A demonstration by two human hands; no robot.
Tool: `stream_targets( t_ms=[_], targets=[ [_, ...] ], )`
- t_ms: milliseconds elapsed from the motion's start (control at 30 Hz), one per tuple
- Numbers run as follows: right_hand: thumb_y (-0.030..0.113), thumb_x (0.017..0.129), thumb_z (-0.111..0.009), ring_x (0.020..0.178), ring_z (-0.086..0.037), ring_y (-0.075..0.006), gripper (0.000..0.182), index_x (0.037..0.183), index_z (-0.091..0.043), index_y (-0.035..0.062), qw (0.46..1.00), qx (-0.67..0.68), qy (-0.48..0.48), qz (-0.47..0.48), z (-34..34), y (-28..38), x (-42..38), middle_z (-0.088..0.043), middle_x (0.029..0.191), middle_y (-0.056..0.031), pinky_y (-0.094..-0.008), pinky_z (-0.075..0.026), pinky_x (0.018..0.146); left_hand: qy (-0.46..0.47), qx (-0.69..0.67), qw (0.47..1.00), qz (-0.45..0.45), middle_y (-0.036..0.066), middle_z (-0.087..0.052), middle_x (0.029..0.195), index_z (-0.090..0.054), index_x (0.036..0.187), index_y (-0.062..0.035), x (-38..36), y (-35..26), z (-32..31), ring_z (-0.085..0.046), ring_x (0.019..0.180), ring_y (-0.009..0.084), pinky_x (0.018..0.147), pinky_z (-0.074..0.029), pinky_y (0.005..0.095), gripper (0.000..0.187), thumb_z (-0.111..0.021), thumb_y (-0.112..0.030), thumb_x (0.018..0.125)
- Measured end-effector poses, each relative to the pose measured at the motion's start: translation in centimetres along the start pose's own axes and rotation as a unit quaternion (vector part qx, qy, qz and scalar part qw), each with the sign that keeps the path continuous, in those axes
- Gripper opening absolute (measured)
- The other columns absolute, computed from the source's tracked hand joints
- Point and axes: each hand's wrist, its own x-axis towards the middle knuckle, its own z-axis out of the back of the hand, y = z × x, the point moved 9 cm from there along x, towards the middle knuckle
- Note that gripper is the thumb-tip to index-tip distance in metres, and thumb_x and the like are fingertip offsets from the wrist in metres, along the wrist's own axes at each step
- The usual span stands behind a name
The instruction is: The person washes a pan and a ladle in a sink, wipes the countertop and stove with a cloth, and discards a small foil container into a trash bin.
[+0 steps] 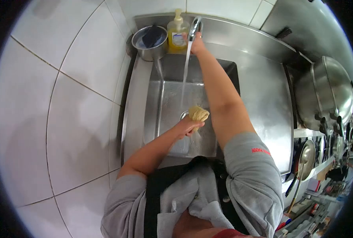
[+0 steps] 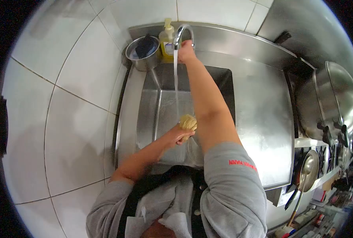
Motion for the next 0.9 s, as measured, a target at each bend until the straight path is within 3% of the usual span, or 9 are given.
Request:
stream_targets(
  t_ms=[67, 167, 267, 333, 367, 567, 633, 767, 900],
  targets=[
    [0.038, 0.088, -0.057, 0.047, -0.048, -0.0157, 0.041, 0.101, -0.036, 0.0048, 0.963, 0.251, -0.091, 0.030, 4.4, 0.1, 0.6, -0.049, 0.073, -0.0085, -0.0290, -0.038, 0.035, 0.025, -0.021, 0.999, 0.035, -0.002, -0.046, 0.064, -0.049, 0.096, -0.0101, -1.9, 0.2, -0.3, -0.040, 0.048, 0.0064, 0.036, -0.025, 0.0216, 0.031, -0.069, -0.027, 0.080],
    [0.043, 0.089, -0.052, 0.047, -0.047, -0.0146, 0.040, 0.095, -0.040, 0.0062, 0.958, 0.182, -0.207, 0.076, 9.6, -2.3, -5.9, -0.048, 0.068, -0.0057, -0.0291, -0.039, 0.040, 0.006, -0.170, 0.985, 0.030, 0.000, -0.050, 0.073, -0.050, 0.098, -0.0126, -3.0, 2.3, 1.8, -0.045, 0.054, 0.0094, 0.044, -0.032, 0.0225, 0.035, -0.064, -0.041, 0.084],
    [0.038, 0.092, -0.048, 0.066, -0.054, -0.0175, 0.034, 0.100, -0.043, 0.0056, 0.996, -0.069, -0.040, 0.032, 6.5, -18.0, -12.6, -0.055, 0.081, -0.0085, -0.0344, -0.045, 0.054, -0.011, -0.237, 0.971, 0.009, 0.002, -0.052, 0.083, -0.049, 0.105, -0.0146, -3.9, 2.4, 2.3, -0.047, 0.062, 0.0113, 0.049, -0.034, 0.0224, 0.048, -0.051, -0.058, 0.086],
    [0.049, 0.088, -0.050, 0.098, -0.056, -0.0217, 0.067, 0.133, -0.029, 0.0038, 0.962, -0.040, 0.160, -0.216, 4.0, -16.4, -26.0, -0.057, 0.105, -0.0157, -0.0359, -0.049, 0.072, -0.002, -0.202, 0.979, -0.026, 0.001, -0.052, 0.081, -0.049, 0.105, -0.0148, -5.4, 0.6, -0.4, -0.047, 0.063, 0.0103, 0.049, -0.034, 0.0223, 0.051, -0.042, -0.062, 0.087],
    [0.054, 0.086, -0.050, 0.097, -0.058, -0.0234, 0.076, 0.137, -0.024, 0.0033, 0.964, 0.044, 0.194, -0.179, 3.4, -15.0, -30.2, -0.053, 0.115, -0.0172, -0.0376, -0.051, 0.075, 0.002, -0.188, 0.981, -0.043, 0.001, -0.051, 0.081, -0.049, 0.105, -0.0149, -6.0, 0.0, -1.5, -0.047, 0.064, 0.0098, 0.049, -0.034, 0.0222, 0.054, -0.037, -0.064, 0.088],
    [0.031, 0.083, -0.062, 0.086, -0.062, -0.0205, 0.062, 0.129, -0.035, 0.0004, 0.980, 0.033, 0.124, -0.151, 8.0, -11.2, -38.5, -0.056, 0.108, -0.0143, -0.0318, -0.054, 0.064, 0.104, -0.037, 0.993, 0.038, 0.001, -0.050, 0.085, -0.046, 0.113, -0.0148, -6.2, 3.5, -5.8, -0.044, 0.059, 0.0095, 0.045, -0.032, 0.0207, 0.049, -0.032, -0.057, 0.093],
    [0.023, 0.081, -0.063, 0.085, -0.062, -0.0195, 0.052, 0.122, -0.043, -0.0016, 0.966, 0.063, 0.153, -0.197, 10.2, -11.4, -38.9, -0.060, 0.101, -0.0128, -0.0294, -0.054, 0.062, 0.084, 0.071, 0.993, -0.051, 0.001, -0.049, 0.079, -0.042, 0.115, -0.0120, -8.3, 1.3, -7.7, -0.041, 0.051, 0.0083, 0.041, -0.029, 0.0194, 0.036, -0.040, -0.042, 0.096],
    [0.020, 0.079, -0.060, 0.080, -0.061, -0.0195, 0.037, 0.109, -0.055, -0.0016, 0.992, -0.022, 0.030, -0.124, 17.0, -6.5, -40.7, -0.062, 0.088, -0.0073, -0.0293, -0.050, 0.073, 0.021, 0.186, 0.976, -0.110, 0.002, -0.054, 0.079, -0.041, 0.120, -0.0086, -11.4, -1.0, -8.9, -0.046, 0.051, 0.0084, 0.043, -0.035, 0.0210, 0.033, -0.050, -0.029, 0.095],
    [0.025, 0.076, -0.062, 0.102, -0.051, -0.0178, 0.040, 0.109, -0.060, 0.0014, 0.986, 0.000, -0.011, 0.164, 22.0, 1.3, -44.9, -0.057, 0.107, -0.0077, -0.0304, -0.041, 0.090, 0.002, 0.337, 0.921, -0.197, 0.001, -0.059, 0.087, -0.052, 0.111, -0.0043, -13.5, -3.9, -12.7, -0.055, 0.073, 0.0095, 0.062, -0.044, 0.0234, 0.024, -0.053, -0.019, 0.093]
  ],
)
